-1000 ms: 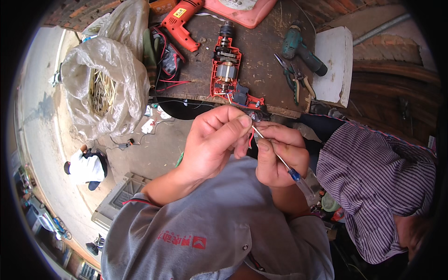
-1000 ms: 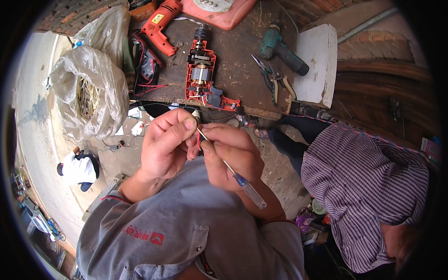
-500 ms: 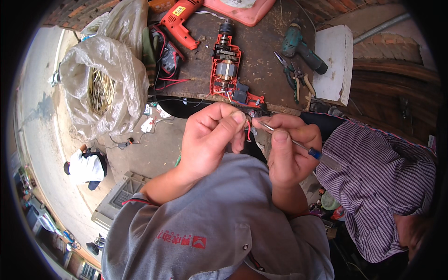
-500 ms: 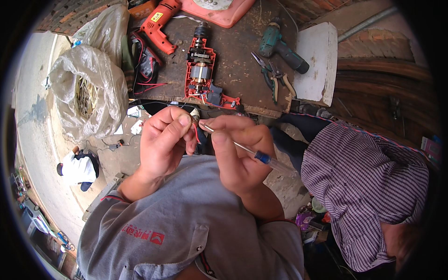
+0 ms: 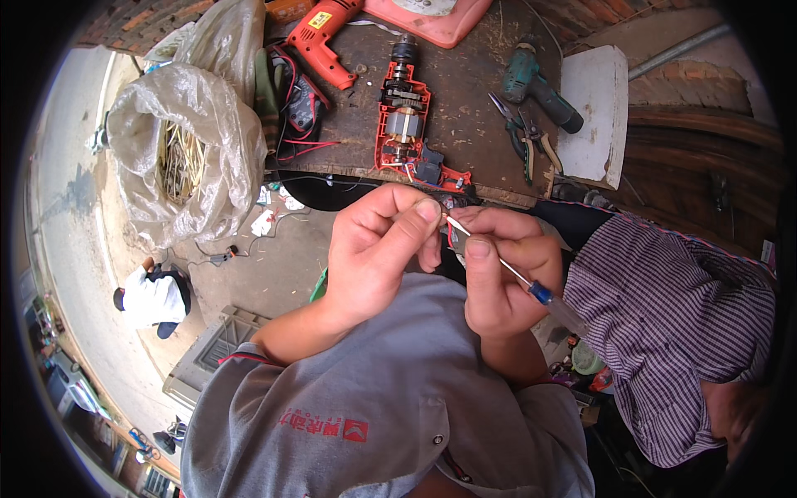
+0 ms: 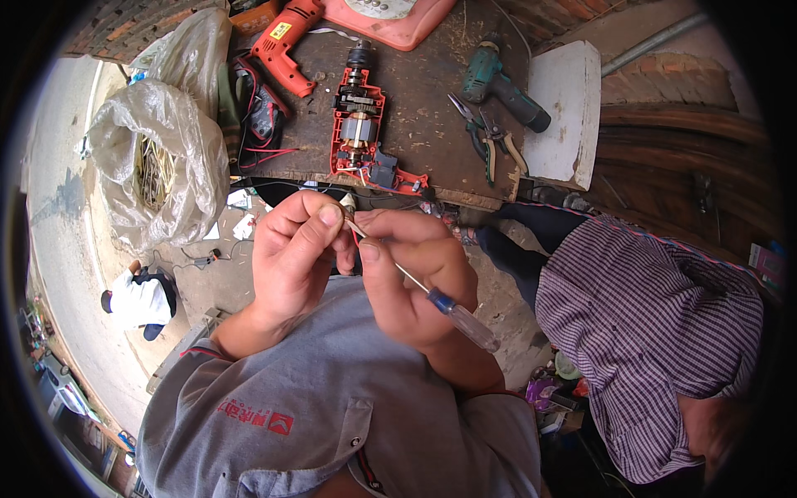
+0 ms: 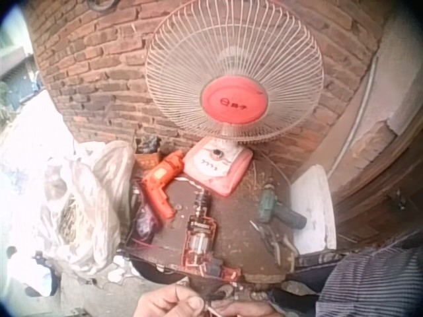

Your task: The person repairs a cordless drill by stripping and twisting wires, then connecting them to the internal motor terminals using pliers and a screwdriver. The drill remains disassembled on the workbench throughout the clip.

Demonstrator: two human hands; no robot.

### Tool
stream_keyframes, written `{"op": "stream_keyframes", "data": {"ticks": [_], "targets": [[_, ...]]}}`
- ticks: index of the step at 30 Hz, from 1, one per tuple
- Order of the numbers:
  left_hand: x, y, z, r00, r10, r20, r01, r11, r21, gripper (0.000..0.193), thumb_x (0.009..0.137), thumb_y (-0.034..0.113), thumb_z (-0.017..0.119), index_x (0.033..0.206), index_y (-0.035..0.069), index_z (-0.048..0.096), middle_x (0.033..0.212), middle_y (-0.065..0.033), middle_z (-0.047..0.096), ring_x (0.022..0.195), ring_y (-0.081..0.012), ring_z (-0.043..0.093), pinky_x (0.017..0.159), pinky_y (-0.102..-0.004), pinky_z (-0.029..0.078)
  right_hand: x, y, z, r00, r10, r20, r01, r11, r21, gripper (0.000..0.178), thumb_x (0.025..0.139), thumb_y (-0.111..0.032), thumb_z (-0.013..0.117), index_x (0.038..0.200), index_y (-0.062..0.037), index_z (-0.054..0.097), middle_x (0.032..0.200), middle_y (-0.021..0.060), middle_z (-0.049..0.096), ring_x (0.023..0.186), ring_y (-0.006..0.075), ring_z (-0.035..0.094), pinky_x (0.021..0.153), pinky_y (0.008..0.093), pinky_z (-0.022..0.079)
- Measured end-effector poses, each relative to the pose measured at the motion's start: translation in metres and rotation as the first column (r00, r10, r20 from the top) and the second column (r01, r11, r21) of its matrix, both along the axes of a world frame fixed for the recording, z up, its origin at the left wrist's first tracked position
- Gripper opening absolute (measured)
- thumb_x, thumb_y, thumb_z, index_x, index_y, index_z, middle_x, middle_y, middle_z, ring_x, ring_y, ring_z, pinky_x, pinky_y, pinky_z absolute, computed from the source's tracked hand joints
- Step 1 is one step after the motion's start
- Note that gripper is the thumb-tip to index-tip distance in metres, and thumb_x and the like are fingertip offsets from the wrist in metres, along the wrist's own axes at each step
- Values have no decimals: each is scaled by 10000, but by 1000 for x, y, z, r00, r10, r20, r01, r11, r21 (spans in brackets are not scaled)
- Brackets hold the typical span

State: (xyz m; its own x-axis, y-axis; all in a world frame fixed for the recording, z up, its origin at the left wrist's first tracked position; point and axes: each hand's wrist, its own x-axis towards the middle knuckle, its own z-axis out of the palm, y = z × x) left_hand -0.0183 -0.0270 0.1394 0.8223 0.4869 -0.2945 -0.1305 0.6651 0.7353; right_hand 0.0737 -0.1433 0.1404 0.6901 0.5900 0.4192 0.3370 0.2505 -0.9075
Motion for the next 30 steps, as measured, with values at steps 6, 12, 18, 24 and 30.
{"op": "stream_keyframes", "data": {"ticks": [6, 12, 18, 24, 30], "targets": [[1, -2, 2, 1000, 7, -1, -7, 1000, 2, 164, 1054, 111, 563, 961, -8, 626, 749, -31, 644, 636, -68, 573, 597, -224, 466, 1, -3, 1, 998, -2, 65, 6, 998, -66, 162, 919, 73, 670, 982, 32, 526, 1093, 232, 666, 983, 280, 719, 833, 356, 594], [2, -2, 2, 1000, 4, 3, -4, 1000, -27, 160, 1053, 112, 565, 973, -11, 627, 756, -31, 645, 640, -69, 575, 599, -223, 463, -2, 0, 1, 997, -43, 67, 46, 998, -35, 143, 915, 78, 667, 959, 30, 540, 1103, 220, 666, 986, 287, 718, 825, 359, 598], [4, -4, 1, 1000, -6, -2, 6, 1000, -9, 160, 1053, 117, 566, 981, -12, 628, 756, -32, 645, 642, -72, 577, 603, -226, 464, -1, -2, -2, 994, -43, 103, 46, 999, -22, 158, 911, 78, 669, 978, 33, 533, 1118, 231, 658, 979, 288, 713, 808, 354, 599], [3, -8, 0, 1000, 3, 5, -3, 999, -37, 161, 1053, 118, 562, 971, -7, 621, 751, -40, 645, 632, -83, 583, 601, -232, 474, 13, 0, 1, 999, -26, -34, 32, 979, 202, 40, 979, 17, 560, 997, 17, 525, 1141, 231, 657, 1021, 290, 686, 974, 453, 531], [2, -8, -3, 999, 51, 1, -51, 999, -14, 155, 1058, 123, 546, 980, 2, 601, 761, -55, 633, 628, -109, 589, 588, -247, 485, 21, -20, 4, 999, 5, -49, -13, 983, -182, 278, 1038, -117, 433, 1170, 93, 558, 1166, 250, 628, 887, 176, 601, 916, 355, 489]]}}
